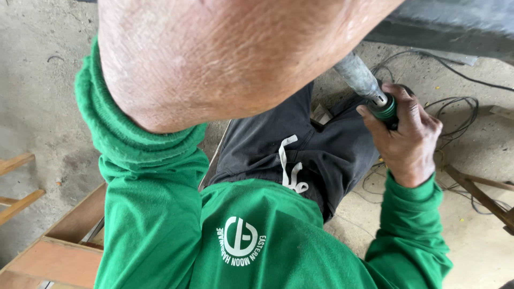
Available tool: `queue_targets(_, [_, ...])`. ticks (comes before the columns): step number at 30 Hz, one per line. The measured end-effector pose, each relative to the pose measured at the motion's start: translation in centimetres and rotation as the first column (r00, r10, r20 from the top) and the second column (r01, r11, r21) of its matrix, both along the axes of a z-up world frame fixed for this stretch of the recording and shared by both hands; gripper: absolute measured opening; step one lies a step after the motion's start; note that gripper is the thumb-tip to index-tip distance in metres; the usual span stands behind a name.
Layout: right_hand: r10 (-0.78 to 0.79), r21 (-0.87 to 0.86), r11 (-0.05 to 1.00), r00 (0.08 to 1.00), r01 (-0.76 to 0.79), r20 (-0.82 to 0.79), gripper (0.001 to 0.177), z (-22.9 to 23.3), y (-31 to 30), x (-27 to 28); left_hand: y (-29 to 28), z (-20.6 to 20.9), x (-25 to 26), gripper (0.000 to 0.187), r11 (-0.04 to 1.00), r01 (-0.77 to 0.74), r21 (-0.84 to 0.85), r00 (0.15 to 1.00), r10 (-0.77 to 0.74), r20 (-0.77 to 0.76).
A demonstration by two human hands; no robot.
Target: The person uses a soldering iron to melt and fuse together sections of a large black plastic structure, holding the tool by hand and applying heat to specific points.
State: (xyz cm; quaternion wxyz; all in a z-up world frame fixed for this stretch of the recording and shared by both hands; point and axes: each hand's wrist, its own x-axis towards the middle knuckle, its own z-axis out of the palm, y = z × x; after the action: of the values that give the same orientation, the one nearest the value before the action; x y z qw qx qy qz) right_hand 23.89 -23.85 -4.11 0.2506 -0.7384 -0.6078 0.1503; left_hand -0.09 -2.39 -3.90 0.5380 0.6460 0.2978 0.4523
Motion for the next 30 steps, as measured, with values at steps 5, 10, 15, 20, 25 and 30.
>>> queue_targets(5, [-0.072, 0.027, 0.997, 0.983, 0.078, -0.170, 0.043, -4.2, -0.7, -3.6, -0.4, -0.4, -0.7, 0.040, 0.998, 0.007, -0.058, 1.000, -0.006, 0.026])
queue_targets(10, [-0.193, -0.023, 0.978, 0.871, 0.206, -0.452, 0.036, -7.2, -1.0, -9.2, -0.1, -0.4, -1.0, 0.040, 0.997, 0.020, -0.070, 0.998, -0.016, 0.057])
queue_targets(15, [-0.205, 0.058, 0.962, 0.848, 0.266, -0.489, 0.036, -8.0, 1.0, -13.0, -0.5, -0.8, -0.9, 0.040, 0.995, 0.043, -0.089, 0.996, -0.036, 0.085])
queue_targets(20, [-0.207, 0.044, 0.955, 0.765, 0.293, -0.611, 0.032, -9.2, 4.4, -14.0, -0.6, -0.8, -0.6, 0.041, 0.993, 0.068, -0.097, 0.993, -0.057, 0.105])
queue_targets(25, [-0.159, 0.078, 0.948, 0.670, 0.310, -0.725, 0.034, -11.5, 5.0, -14.5, -0.4, -0.9, -0.5, 0.041, 0.992, 0.067, -0.110, 0.992, -0.055, 0.111])
queue_targets(30, [-0.242, -0.038, 0.941, 0.588, 0.337, -0.772, 0.035, -12.6, 4.5, -14.9, -0.6, -1.1, -0.5, 0.041, 0.991, 0.051, -0.121, 0.994, -0.039, 0.099])
